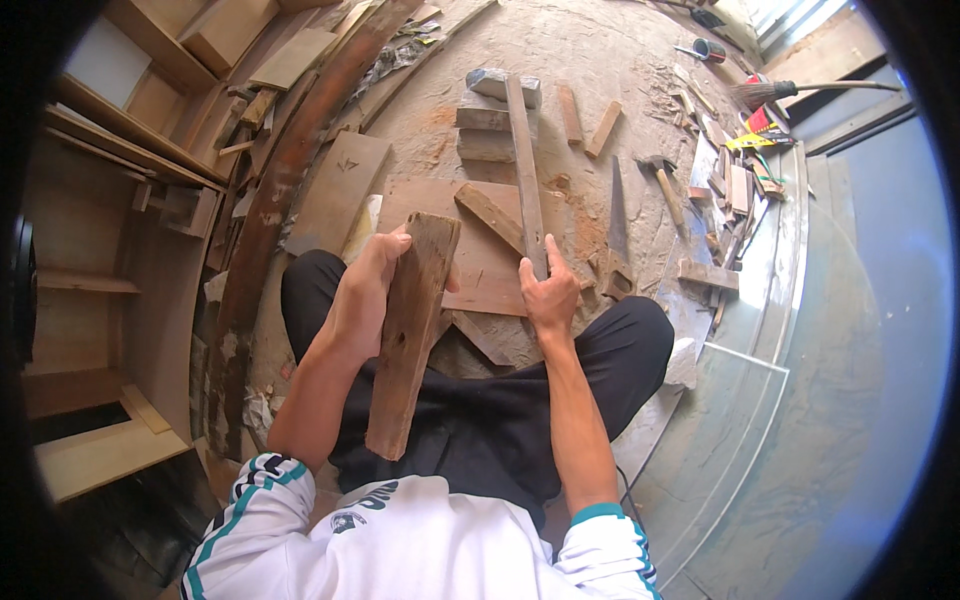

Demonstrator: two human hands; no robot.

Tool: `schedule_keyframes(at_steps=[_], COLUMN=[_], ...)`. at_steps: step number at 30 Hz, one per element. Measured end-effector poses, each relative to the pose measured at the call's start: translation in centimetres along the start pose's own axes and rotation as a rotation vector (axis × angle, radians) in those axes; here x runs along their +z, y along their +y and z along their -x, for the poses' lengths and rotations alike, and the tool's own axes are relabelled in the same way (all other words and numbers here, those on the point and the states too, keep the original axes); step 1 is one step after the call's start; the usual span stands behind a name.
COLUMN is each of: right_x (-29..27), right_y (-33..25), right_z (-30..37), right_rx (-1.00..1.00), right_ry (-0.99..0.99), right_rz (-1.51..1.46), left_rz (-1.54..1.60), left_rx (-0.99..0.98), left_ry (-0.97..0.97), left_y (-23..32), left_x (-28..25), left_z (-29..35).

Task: The person sits on the floor and assembles small wooden pieces by hand. They repeatedly align, fit, and adjust the pieces to form a structure, occasionally using a metal ruler to check alignment.

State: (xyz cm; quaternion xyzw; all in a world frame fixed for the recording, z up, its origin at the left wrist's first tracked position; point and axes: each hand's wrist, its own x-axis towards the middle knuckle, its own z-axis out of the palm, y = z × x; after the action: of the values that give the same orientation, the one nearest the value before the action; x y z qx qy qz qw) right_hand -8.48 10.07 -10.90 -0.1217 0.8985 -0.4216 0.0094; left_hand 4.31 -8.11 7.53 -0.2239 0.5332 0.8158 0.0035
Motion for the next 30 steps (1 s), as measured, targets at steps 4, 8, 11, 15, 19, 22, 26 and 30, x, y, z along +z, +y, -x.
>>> schedule_keyframes(at_steps=[4,8,11,15,19,22,26,30], right_x=[0.3,0.6,1.0,0.9,0.6,0.5,0.6,0.5], right_y=[-0.5,-0.4,0.1,-1.0,0.4,0.5,0.9,-0.1], right_z=[0.2,0.4,0.6,0.7,-0.2,-0.9,-1.6,-1.1], right_rx=[-0.008,-0.06,-0.103,-0.062,-0.124,-0.116,-0.136,-0.047], right_ry=[-0.023,-0.034,-0.029,-0.068,0.028,0.069,0.14,0.087], right_rz=[-0.009,-0.036,-0.045,-0.059,0.023,0.046,0.054,0.047], left_rz=[0.014,0.067,0.037,-0.077,-0.262,-0.457,-0.728,-0.841], left_rx=[-0.008,-0.046,-0.056,0.013,0.157,0.242,0.278,0.258], left_ry=[0.015,0.067,0.156,0.391,0.504,0.486,0.454,0.458], left_y=[-0.9,-1.7,-2.2,-5.4,-5.1,-6.6,-8.7,-10.6], left_x=[-0.9,-1.2,-1.7,-7.2,-7.5,-9.0,-10.1,-10.9], left_z=[-0.4,-0.8,-1.6,-6.2,-10.1,-13.3,-16.7,-18.3])
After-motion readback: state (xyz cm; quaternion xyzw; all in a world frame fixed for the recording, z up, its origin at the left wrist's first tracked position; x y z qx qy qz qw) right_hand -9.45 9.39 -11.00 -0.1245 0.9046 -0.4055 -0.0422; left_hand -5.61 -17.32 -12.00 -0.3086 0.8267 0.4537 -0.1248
